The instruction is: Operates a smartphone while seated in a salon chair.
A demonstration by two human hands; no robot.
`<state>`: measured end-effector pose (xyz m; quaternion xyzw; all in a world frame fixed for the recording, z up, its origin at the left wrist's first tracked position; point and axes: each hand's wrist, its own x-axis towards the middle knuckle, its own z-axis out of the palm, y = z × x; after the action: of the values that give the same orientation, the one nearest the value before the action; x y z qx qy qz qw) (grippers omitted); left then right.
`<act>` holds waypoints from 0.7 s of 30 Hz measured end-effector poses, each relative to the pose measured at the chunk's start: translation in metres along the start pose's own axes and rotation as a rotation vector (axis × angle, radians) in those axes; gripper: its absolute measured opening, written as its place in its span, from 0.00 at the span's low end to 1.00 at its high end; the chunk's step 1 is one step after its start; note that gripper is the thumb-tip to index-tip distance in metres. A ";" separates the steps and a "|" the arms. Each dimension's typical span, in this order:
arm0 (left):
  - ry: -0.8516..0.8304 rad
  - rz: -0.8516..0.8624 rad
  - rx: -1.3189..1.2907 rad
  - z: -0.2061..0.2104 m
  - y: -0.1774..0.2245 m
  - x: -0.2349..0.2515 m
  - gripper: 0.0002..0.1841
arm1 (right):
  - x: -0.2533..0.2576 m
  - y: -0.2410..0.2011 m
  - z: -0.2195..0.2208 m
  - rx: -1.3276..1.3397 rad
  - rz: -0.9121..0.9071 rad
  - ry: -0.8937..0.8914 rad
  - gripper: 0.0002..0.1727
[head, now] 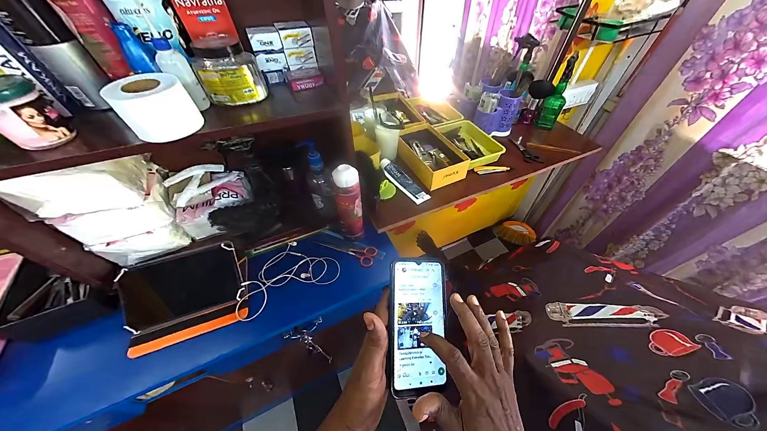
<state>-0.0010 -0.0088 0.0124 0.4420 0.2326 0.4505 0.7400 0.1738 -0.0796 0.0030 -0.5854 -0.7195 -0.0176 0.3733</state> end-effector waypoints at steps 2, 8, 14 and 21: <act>-0.010 0.001 -0.001 0.002 0.001 0.000 0.52 | -0.001 0.000 0.004 -0.031 0.002 -0.026 0.45; -0.016 -0.002 0.001 0.003 0.002 0.000 0.52 | -0.002 0.002 -0.002 0.032 0.065 0.054 0.44; -0.028 -0.004 -0.002 0.001 0.004 0.002 0.53 | -0.013 0.018 -0.009 0.049 0.118 0.133 0.40; 0.023 -0.008 0.004 -0.002 0.009 0.009 0.54 | -0.046 0.041 0.001 0.049 0.212 0.094 0.39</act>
<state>-0.0024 0.0018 0.0197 0.4373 0.2438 0.4521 0.7382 0.2098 -0.1039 -0.0400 -0.6473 -0.6356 0.0121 0.4206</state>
